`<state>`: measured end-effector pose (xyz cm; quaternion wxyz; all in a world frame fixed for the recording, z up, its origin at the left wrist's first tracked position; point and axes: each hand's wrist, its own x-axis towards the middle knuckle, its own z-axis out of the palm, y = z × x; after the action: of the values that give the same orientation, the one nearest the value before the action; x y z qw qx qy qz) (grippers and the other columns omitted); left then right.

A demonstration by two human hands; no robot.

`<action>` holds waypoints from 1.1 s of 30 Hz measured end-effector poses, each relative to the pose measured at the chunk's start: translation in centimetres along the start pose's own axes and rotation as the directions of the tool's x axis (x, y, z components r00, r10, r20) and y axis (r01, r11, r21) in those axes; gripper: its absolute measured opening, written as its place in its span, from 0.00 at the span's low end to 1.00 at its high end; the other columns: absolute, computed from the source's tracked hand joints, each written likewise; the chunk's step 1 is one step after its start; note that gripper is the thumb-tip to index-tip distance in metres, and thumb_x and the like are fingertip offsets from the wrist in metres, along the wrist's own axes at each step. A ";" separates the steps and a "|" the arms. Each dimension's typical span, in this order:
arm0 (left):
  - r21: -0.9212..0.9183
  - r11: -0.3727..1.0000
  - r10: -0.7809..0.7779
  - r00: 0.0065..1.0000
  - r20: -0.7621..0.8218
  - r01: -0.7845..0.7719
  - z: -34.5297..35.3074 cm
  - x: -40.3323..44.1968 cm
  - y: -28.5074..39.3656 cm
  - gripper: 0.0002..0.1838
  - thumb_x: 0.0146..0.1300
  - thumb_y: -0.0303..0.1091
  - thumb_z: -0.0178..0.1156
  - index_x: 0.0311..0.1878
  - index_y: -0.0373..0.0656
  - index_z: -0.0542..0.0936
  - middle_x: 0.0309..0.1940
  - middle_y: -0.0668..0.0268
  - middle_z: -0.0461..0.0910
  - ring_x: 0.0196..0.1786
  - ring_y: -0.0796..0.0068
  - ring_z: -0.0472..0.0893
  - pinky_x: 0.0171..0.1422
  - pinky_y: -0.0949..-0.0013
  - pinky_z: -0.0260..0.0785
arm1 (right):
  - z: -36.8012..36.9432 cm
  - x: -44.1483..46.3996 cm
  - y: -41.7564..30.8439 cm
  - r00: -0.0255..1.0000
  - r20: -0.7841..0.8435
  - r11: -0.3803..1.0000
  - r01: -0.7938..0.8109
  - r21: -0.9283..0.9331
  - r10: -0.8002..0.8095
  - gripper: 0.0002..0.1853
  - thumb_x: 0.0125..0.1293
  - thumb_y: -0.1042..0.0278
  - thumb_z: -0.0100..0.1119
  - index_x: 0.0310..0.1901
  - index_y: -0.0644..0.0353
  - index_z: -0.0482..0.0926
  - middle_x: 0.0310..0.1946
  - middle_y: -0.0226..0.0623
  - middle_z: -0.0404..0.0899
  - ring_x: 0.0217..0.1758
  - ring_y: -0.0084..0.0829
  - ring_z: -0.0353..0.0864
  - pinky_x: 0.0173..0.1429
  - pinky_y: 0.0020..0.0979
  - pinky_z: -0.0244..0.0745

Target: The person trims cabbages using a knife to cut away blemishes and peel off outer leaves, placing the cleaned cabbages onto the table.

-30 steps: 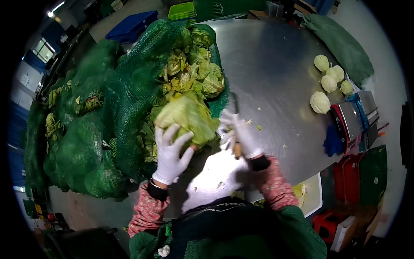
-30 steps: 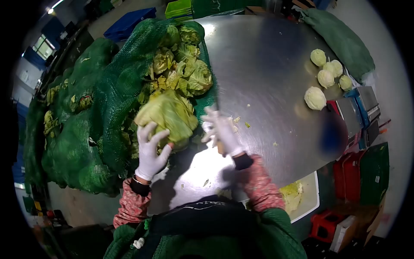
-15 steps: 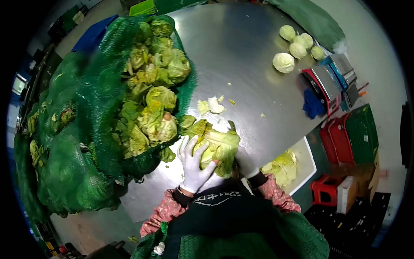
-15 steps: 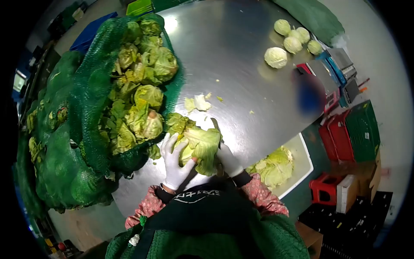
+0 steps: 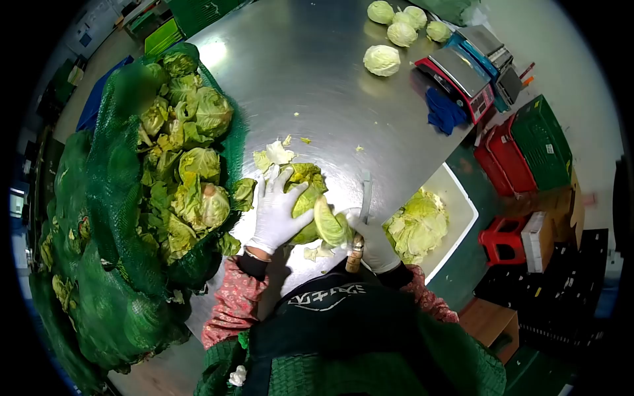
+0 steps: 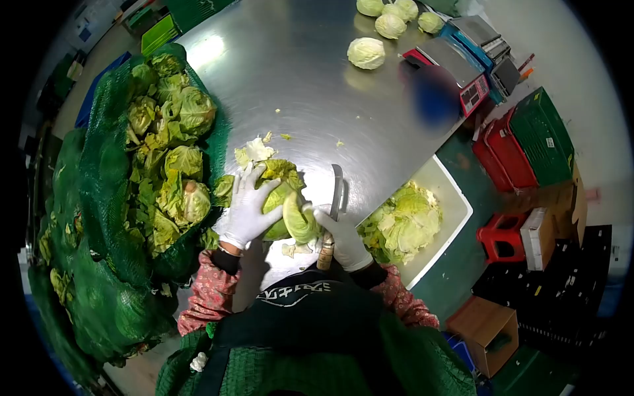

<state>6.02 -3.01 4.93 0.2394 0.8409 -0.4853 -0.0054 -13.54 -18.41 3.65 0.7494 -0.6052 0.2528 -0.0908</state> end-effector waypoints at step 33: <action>-0.353 0.906 -0.225 0.972 0.061 0.232 -0.4 -12.5 2.1 0.49 0.47 0.48 0.79 0.69 0.46 0.62 0.73 0.41 0.52 0.75 0.39 0.56 0.78 0.47 0.51 | 0.2 -1.4 2.3 0.989 0.140 0.865 0.024 -0.502 0.054 0.18 0.73 0.61 0.55 0.59 0.61 0.74 0.37 0.43 0.78 0.38 0.36 0.82 0.46 0.34 0.78</action>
<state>-2.23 6.55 3.38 0.3815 0.8341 -0.3768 -0.1295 -15.06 -17.05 1.89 0.5836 -0.7823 0.2156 0.0293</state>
